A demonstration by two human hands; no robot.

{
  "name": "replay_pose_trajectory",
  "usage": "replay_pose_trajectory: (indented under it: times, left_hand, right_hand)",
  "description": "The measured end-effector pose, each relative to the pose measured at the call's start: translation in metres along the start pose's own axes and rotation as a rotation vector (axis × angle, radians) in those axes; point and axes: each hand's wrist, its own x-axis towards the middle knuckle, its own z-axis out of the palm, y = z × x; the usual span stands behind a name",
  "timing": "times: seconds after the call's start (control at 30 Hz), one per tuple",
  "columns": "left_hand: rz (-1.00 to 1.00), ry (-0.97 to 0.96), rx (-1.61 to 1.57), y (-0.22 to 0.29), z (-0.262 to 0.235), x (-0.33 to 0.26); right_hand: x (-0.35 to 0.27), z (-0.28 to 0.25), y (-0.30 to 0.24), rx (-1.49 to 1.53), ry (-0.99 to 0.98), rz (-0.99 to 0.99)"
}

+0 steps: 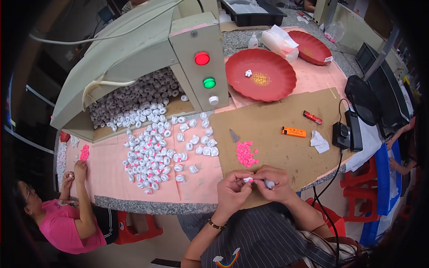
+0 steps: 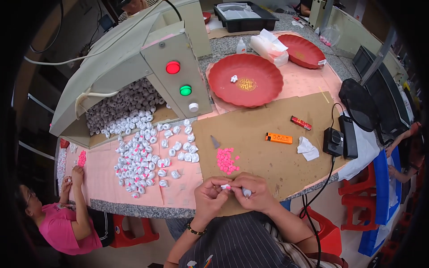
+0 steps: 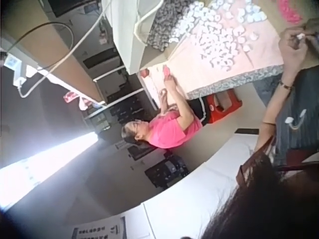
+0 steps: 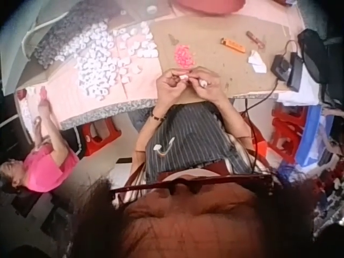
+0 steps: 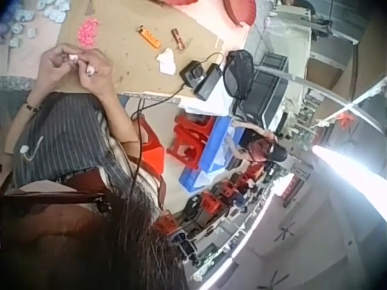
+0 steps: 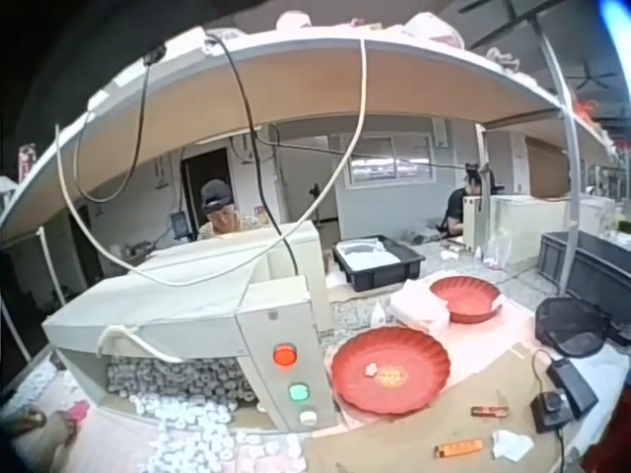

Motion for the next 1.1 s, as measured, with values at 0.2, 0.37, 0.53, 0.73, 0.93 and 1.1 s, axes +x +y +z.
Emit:
replay_pose_trajectory:
  times: [0.2,0.37,0.53,0.73,0.93,1.1]
  left_hand:
    - [-0.029,0.028,0.058,0.002,-0.004,-0.004]
    - [-0.021,-0.019,-0.025,-0.002,-0.003,0.000]
    - [-0.038,-0.015,0.034,0.000,-0.002,-0.002]
    - [0.441,0.135,1.120,0.039,-0.022,0.008]
    - [0.590,0.324,1.563,0.058,-0.082,0.010]
    - [0.633,0.390,1.591,0.061,-0.066,0.025]
  right_hand:
    - [0.006,0.002,-0.002,-0.035,-0.014,-0.033]
    - [0.005,0.000,0.000,-0.009,-0.002,-0.042]
    - [0.006,0.000,-0.001,0.005,-0.020,-0.053]
    - [0.004,-0.005,-0.001,0.062,-0.054,0.059]
    - [0.009,-0.010,-0.001,0.164,-0.089,0.252]
    - [0.026,-0.001,-0.008,-0.140,-0.282,0.073]
